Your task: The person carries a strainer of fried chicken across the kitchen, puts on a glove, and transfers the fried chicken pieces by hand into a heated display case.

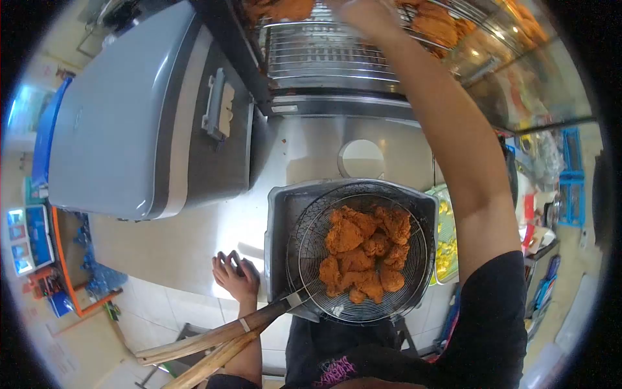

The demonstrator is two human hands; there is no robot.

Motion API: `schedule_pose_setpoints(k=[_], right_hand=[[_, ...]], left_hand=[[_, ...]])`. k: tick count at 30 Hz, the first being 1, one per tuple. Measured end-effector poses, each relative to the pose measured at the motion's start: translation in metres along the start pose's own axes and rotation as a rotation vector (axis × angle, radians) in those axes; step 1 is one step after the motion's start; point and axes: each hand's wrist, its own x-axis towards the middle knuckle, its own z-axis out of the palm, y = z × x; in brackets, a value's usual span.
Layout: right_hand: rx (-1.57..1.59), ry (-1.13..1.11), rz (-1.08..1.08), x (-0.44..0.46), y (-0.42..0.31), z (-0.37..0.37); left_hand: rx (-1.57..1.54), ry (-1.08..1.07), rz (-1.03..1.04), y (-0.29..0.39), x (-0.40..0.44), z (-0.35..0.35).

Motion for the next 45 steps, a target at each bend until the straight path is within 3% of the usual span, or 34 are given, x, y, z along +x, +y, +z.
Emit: schedule_pose_setpoints(k=[16, 30, 32, 33, 34, 36, 40, 42, 43, 45], right_hand=[[-0.138, -0.118, 0.080, 0.069, -0.024, 0.019], [-0.400, -0.093, 0.094, 0.031, -0.034, -0.039], [-0.356, -0.095, 0.168, 0.015, -0.040, -0.054], [-0.149, -0.114, 0.399, 0.006, -0.044, -0.063], [-0.150, -0.113, 0.408, -0.003, -0.043, -0.068], [-0.406, -0.149, 0.165, -0.018, -0.034, -0.076], [-0.765, -0.111, 0.037, -0.002, -0.005, -0.055], [-0.244, -0.238, 0.455, -0.001, -0.028, -0.075], [-0.239, -0.238, 0.458, -0.002, -0.020, -0.066], [-0.407, -0.062, 0.212, -0.005, 0.004, -0.039]], left_hand=[[-0.015, -0.072, -0.045, 0.003, 0.009, -0.013], [-0.009, -0.028, 0.008, 0.003, 0.007, -0.008], [0.029, -0.032, 0.002, 0.001, 0.005, -0.008], [0.029, -0.029, 0.009, 0.000, 0.005, -0.007], [0.020, -0.025, 0.007, 0.000, 0.005, -0.007], [0.006, -0.018, 0.010, 0.000, 0.004, -0.006], [-0.010, -0.010, 0.013, 0.001, 0.004, -0.008], [-0.008, -0.007, 0.018, -0.004, 0.001, -0.004], [-0.004, -0.006, 0.021, -0.005, 0.001, -0.004], [-0.046, 0.018, 0.027, -0.001, 0.002, -0.005]])
